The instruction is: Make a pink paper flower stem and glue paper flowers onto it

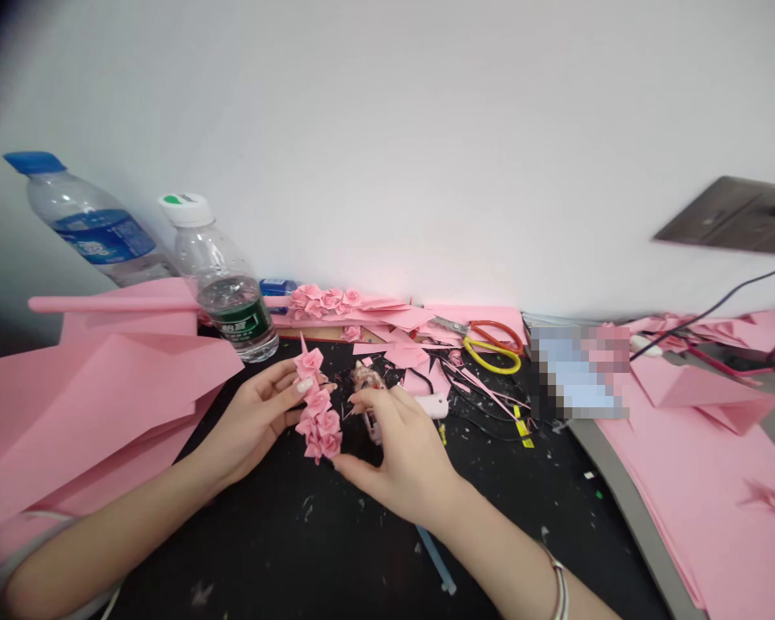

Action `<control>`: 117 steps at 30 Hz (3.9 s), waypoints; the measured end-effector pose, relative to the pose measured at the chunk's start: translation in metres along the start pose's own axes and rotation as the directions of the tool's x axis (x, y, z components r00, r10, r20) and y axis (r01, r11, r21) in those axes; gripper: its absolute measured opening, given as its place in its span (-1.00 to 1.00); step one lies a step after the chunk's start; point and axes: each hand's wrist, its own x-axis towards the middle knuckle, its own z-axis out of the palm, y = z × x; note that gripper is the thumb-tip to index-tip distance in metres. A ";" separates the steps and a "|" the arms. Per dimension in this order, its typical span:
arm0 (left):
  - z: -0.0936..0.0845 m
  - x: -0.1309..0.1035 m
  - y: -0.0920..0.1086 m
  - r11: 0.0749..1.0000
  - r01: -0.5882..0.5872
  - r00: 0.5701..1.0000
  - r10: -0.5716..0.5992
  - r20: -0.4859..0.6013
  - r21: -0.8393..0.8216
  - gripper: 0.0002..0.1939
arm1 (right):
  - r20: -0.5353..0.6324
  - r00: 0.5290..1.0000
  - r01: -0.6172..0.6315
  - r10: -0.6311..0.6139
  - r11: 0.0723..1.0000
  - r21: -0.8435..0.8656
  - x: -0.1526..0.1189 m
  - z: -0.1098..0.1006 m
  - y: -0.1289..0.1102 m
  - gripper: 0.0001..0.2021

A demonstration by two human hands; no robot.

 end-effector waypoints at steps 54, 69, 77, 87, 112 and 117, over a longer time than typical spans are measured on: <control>0.008 -0.001 -0.015 0.990 0.073 0.978 -0.095 0.187 0.123 -0.70 | -0.058 0.997 0.046 -0.058 0.982 -0.184 0.002 0.012 0.003 -0.55; 0.001 -0.001 -0.008 0.988 0.089 0.976 -0.113 0.187 0.129 -0.55 | -0.384 0.923 -0.067 -0.024 0.973 -0.223 0.008 -0.023 0.025 -0.66; -0.001 -0.002 -0.003 0.971 -0.005 1.000 0.006 -0.005 0.238 -0.68 | -0.631 0.772 -0.355 0.077 0.876 -0.327 0.015 -0.086 0.067 -0.70; -0.001 -0.001 -0.002 0.965 -0.027 0.999 0.016 0.042 0.262 -0.69 | -0.297 0.954 -0.218 0.050 0.797 -0.564 0.042 -0.130 0.164 -0.77; -0.003 -0.011 0.000 0.683 -0.335 0.933 0.334 0.130 0.650 -0.85 | -0.424 0.905 -0.243 -0.026 0.787 -0.567 0.027 -0.104 0.118 -0.74; -0.003 -0.013 0.006 0.559 -0.425 0.876 0.452 0.168 0.712 -0.80 | -0.455 0.889 -0.196 -0.053 0.854 -0.482 0.012 -0.076 0.100 -0.79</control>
